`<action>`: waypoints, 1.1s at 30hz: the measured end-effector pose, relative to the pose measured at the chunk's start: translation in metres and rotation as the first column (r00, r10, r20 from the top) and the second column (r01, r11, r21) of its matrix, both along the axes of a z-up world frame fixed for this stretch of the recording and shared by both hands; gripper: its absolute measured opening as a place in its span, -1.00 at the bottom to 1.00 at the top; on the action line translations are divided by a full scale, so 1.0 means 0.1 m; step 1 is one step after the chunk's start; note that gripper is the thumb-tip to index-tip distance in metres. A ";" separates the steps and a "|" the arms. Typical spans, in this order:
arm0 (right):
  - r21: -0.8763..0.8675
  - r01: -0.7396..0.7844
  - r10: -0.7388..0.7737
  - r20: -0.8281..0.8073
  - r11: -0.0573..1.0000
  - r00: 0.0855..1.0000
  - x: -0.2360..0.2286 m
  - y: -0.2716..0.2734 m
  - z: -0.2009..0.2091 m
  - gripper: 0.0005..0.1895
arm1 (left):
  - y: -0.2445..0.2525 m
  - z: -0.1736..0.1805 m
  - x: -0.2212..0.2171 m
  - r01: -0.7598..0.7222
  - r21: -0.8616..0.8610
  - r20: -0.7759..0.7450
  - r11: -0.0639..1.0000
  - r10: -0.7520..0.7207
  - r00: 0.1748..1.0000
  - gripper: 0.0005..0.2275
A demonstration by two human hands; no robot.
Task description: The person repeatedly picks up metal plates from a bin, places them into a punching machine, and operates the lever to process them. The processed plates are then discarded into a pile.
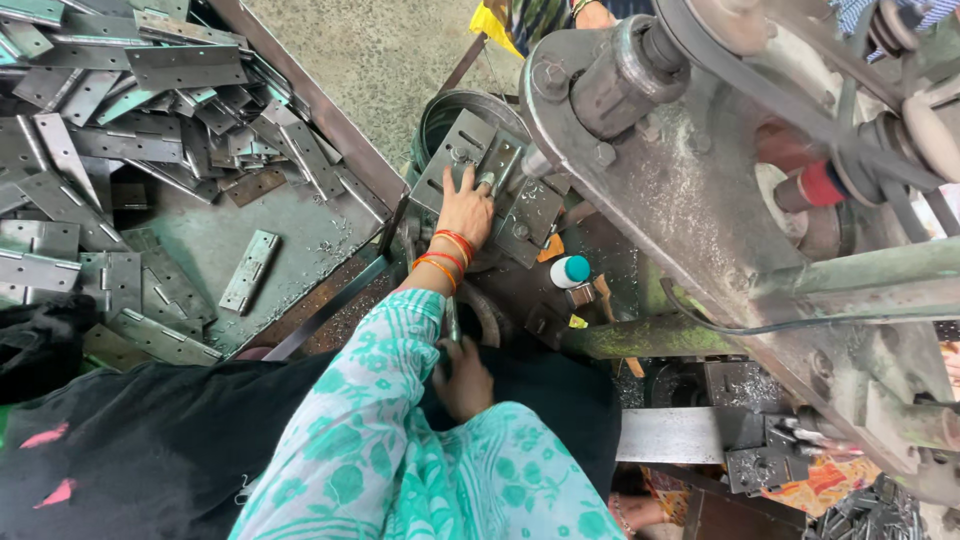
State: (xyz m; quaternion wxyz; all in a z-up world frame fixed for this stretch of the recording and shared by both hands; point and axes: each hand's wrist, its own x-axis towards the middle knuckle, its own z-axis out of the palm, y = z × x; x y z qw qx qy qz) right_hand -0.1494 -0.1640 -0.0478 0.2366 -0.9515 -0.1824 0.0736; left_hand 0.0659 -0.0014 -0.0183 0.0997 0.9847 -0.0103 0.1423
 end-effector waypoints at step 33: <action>0.031 -0.123 0.125 -0.042 0.992 0.991 0.18 -0.12 -0.04 -0.43 | 0.45 -0.05 -0.56 -0.017 -0.258 0.285 0.966 0.093 0.954 -0.56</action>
